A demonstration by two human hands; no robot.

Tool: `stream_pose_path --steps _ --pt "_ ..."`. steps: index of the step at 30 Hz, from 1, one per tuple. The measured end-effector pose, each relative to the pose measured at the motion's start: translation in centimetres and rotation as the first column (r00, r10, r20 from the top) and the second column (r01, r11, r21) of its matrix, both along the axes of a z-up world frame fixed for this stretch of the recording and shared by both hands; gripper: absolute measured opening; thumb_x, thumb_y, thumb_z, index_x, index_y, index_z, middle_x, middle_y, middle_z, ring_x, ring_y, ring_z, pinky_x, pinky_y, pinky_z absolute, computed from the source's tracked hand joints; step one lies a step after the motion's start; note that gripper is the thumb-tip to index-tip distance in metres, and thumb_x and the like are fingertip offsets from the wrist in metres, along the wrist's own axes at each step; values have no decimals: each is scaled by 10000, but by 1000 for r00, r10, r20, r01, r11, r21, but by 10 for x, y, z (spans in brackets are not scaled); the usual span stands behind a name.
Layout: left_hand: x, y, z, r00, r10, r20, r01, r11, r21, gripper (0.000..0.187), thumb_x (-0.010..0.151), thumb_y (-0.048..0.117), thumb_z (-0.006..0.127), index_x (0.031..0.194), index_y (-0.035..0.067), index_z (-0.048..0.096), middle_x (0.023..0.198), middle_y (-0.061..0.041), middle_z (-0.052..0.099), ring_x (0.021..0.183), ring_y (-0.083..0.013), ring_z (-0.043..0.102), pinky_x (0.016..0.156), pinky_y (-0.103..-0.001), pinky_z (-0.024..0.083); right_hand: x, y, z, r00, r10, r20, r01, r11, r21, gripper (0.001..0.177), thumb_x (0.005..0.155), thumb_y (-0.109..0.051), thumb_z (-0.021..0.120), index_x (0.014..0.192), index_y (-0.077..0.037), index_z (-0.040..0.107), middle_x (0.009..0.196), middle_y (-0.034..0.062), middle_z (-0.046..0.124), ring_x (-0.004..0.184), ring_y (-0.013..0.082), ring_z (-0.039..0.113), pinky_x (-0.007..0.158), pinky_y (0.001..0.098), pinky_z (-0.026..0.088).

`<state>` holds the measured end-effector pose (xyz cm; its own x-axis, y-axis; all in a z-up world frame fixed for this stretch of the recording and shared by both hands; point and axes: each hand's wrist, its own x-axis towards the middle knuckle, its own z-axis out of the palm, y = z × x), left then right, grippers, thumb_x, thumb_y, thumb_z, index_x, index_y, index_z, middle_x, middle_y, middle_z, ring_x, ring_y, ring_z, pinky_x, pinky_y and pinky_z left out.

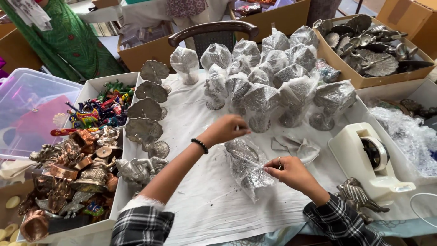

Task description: The person cleans a silver peacock-shaped decorative item with a white cloth, then wraps it in bubble wrap and secures it with tape. They place the wrapped item on the table among other wrapped items and proceed to pick up another silver peacock decoration to clean and wrap.

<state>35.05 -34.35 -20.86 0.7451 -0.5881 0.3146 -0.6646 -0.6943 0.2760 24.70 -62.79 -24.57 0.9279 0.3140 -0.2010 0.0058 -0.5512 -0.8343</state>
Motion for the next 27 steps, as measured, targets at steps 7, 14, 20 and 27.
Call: stream_pose_path --steps 7,14,20,27 --pt "-68 5 32 886 -199 -419 282 949 144 648 787 647 723 1225 170 748 1332 -34 710 1119 -253 705 942 -378 550 35 18 14 975 55 216 -13 982 -190 360 932 -415 653 1046 -118 821 851 129 768 749 240 697 688 383 545" --pt "-79 7 23 942 -265 -204 311 918 246 849 702 670 790 1403 224 620 1434 -23 620 1360 -265 535 1114 -495 366 82 65 -29 913 141 384 44 899 -435 358 893 -400 714 961 -57 787 941 183 747 876 359 710 815 459 561" --pt "-81 10 10 945 -287 -157 314 931 188 798 725 631 784 1412 260 622 1454 35 621 1398 -245 501 1159 -456 329 117 16 -32 834 182 521 -13 950 -312 245 723 -181 704 906 -47 796 865 159 756 790 306 757 764 397 600" --pt "-84 6 10 953 -260 -154 288 936 201 800 707 628 801 1409 290 619 1454 41 610 1408 -250 474 1152 -462 311 76 18 25 961 -17 276 113 935 -337 347 958 -405 670 1082 -92 753 885 158 758 781 299 767 762 402 602"
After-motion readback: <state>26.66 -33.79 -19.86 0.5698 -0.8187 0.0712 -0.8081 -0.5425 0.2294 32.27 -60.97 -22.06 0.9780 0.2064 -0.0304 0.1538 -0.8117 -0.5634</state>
